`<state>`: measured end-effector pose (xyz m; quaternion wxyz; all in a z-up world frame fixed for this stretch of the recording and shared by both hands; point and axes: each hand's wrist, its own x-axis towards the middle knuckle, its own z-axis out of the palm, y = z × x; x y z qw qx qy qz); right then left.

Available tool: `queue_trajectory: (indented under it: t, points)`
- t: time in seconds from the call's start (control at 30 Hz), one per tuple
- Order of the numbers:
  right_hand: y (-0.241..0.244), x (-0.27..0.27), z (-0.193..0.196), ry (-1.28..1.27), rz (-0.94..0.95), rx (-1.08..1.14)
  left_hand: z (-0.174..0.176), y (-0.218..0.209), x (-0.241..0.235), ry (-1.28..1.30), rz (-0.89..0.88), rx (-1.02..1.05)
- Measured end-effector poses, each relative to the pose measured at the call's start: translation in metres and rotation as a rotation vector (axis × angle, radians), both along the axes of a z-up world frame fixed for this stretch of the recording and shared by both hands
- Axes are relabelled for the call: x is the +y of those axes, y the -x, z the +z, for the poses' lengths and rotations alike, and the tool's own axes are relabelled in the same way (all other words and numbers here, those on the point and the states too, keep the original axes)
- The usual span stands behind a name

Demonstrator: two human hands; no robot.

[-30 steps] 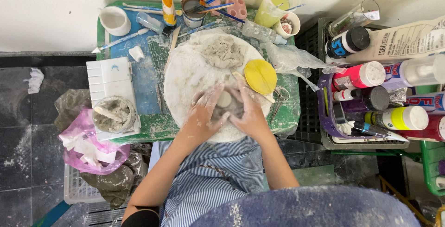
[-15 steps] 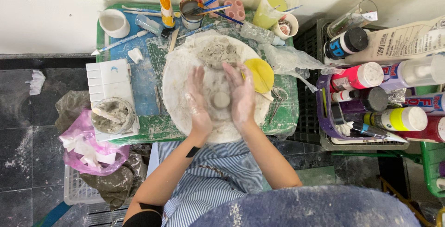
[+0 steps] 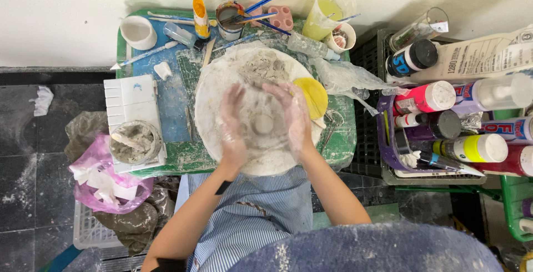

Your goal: The person forms small clay shapes by hand, using a sponge to moisten and smooth the material while rotating it on a work surface, and later uses a wooden modeling tool to refine the edges and contours of a cylindrical piece.

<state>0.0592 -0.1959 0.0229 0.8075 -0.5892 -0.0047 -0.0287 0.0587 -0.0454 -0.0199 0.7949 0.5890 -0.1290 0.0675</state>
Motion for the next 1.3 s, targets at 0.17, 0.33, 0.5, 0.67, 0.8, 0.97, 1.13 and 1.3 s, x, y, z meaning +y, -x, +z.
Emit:
queue_trajectory:
  t: [0.17,0.33,0.5,0.67,0.8,0.97,1.13,1.3]
  points:
    - [-0.002,0.000,0.008,0.299,0.294,-0.155,0.013,0.002,0.039,-0.114,0.104,-0.042]
    - [0.004,-0.014,0.038,0.760,0.302,-0.249,0.022,0.007,0.053,-0.320,0.093,0.027]
    - [0.045,-0.035,0.048,1.614,-0.255,-0.118,0.045,0.009,0.063,-0.684,-0.257,0.140]
    - [0.038,-0.050,0.013,1.658,-0.227,-0.214,0.051,0.012,0.053,-0.841,-0.147,-0.106]
    - [0.028,-0.058,0.007,1.670,-0.163,-0.180,0.046,0.016,0.052,-0.840,-0.118,-0.114]
    - [0.005,-0.054,0.018,1.796,-0.047,-0.209,0.038,0.016,0.051,-0.890,-0.101,-0.091]
    - [0.000,-0.054,0.020,1.818,-0.015,-0.358,0.040,0.016,0.050,-0.894,-0.061,-0.096]
    - [0.002,-0.060,0.028,1.464,-0.071,-0.416,0.047,0.012,0.052,-0.795,-0.059,-0.116]
